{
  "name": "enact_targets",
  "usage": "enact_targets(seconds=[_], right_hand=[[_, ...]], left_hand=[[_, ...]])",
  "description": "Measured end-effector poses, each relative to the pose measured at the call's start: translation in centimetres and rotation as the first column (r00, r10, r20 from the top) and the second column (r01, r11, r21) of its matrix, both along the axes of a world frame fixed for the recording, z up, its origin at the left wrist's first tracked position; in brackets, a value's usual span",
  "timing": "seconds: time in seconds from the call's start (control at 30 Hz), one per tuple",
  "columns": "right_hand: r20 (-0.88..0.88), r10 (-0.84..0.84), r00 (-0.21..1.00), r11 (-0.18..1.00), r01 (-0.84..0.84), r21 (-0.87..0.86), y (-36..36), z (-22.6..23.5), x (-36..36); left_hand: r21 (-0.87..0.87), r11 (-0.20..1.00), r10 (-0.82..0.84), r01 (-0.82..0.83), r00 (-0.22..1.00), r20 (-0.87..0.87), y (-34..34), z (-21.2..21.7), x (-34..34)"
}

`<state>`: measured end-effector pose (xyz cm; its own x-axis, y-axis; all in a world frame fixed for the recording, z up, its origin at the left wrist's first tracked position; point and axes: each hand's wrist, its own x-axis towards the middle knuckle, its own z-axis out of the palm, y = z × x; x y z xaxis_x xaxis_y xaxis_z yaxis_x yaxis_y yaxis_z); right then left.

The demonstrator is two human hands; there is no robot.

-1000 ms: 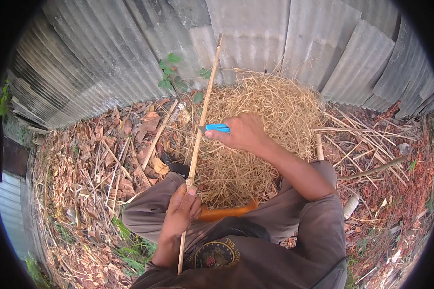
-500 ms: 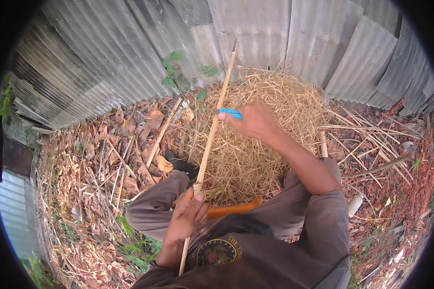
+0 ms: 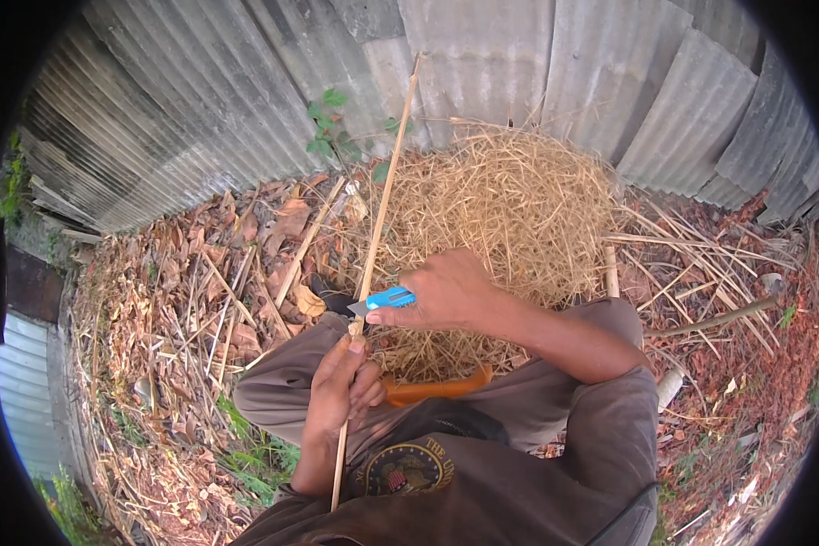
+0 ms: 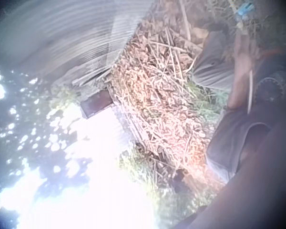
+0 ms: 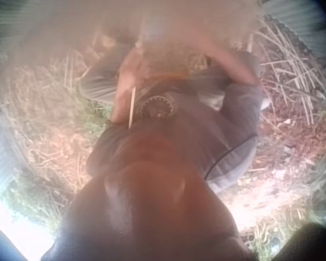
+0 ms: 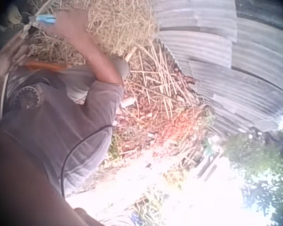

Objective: The person sits cross-legged on the ground and uses a blue utility knife to shave and smooth a long, thin wooden stick. They hold the stick with their left hand and scrape along its length with the knife in their right hand, occasionally rotating the stick to work on different sides.

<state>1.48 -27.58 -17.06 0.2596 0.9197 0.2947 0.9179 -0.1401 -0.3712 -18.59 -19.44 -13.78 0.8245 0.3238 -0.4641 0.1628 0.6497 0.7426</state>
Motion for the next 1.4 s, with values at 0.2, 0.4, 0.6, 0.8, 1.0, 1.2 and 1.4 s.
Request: enact_targets(seconds=[0.2,0.4,0.6,0.8,1.0,1.2,1.4], right_hand=[[0.041,-0.130,0.991,0.992,0.129,0.006,0.6,-0.6,2.5],[-0.015,-0.214,0.977,0.973,0.212,-0.088,1.1,-0.6,4.1],[0.025,0.033,0.999,0.999,-0.033,-0.020,0.7,-1.8,0.8],[0.150,-0.111,0.982,0.992,0.100,0.082,2.8,-2.6,6.1],[0.104,-0.292,0.951,0.956,0.288,0.048,3.4,-2.3,9.2],[0.126,-0.358,0.925,0.933,0.351,0.078,2.7,-2.5,11.7],[0.071,-0.631,0.772,0.775,0.629,0.053,0.1,-2.0,20.6]], left_hand=[[0.145,0.989,-0.028,0.020,0.998,0.052,-0.2,-0.9,-0.3],[0.288,0.951,-0.124,0.111,0.992,0.026,-0.4,-1.4,-0.8],[0.345,0.937,-0.075,0.056,0.996,0.041,0.0,-1.8,-0.7],[0.353,0.933,-0.084,0.065,0.996,0.040,0.3,-1.3,0.1],[0.254,0.962,-0.126,0.105,0.990,0.066,-0.3,-1.3,0.0],[0.207,0.964,-0.182,0.166,0.982,0.059,-0.7,-0.7,-0.5],[0.182,0.938,-0.307,0.295,0.951,0.041,-1.5,-0.5,-3.5]])
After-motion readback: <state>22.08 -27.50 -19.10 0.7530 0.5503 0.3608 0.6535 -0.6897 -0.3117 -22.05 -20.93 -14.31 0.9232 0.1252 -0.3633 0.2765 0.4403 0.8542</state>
